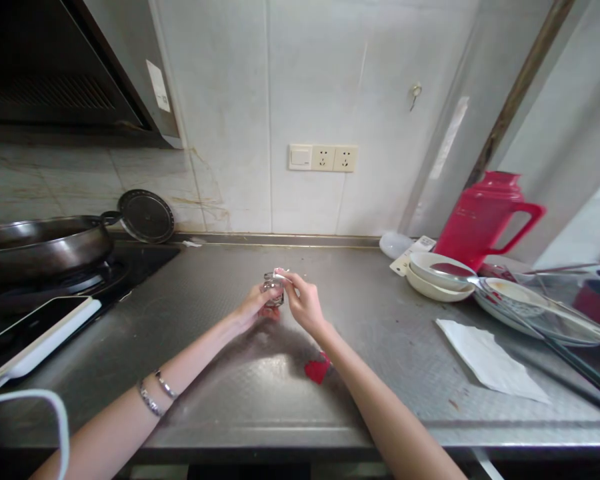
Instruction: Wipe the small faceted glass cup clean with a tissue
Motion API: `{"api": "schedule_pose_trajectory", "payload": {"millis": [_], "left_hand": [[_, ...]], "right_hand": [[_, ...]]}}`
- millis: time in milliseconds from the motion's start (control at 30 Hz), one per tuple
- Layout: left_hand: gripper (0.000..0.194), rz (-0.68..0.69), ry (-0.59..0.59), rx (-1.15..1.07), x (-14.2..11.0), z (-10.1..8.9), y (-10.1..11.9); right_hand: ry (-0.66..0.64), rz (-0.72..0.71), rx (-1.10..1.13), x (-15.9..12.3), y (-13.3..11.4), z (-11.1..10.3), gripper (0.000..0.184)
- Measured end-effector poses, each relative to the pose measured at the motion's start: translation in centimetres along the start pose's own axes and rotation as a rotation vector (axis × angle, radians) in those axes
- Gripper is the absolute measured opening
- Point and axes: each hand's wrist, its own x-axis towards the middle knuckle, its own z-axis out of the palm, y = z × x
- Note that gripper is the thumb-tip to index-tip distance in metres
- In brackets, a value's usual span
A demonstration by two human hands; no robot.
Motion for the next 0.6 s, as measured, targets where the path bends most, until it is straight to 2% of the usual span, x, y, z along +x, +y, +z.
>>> {"api": "schedule_pose_trajectory", "payload": {"millis": [267,400,500,600], "left_hand": [[0.044,0.013,-0.003,-0.052,0.5,-0.6,-0.2],[0.042,0.010,0.007,-0.071,0.7,-0.7,-0.4],[0.044,-0.001,-0.032,-0.079,0.7,-0.6,-0.5],[0.046,-0.035,-0.079,-0.072,0.6,-0.5,-0.4]], "right_hand": [[0.010,0.057,0.053,0.2,-0.6,-0.5,0.023],[0.187,0.196,0.184,0.8,0.1,-0.6,0.028],[0.292,0.263,0.201,1.1,1.1,-0.6,0.034],[0.198,0.293,0.243,1.2,1.8,-0.6,0.038]]}}
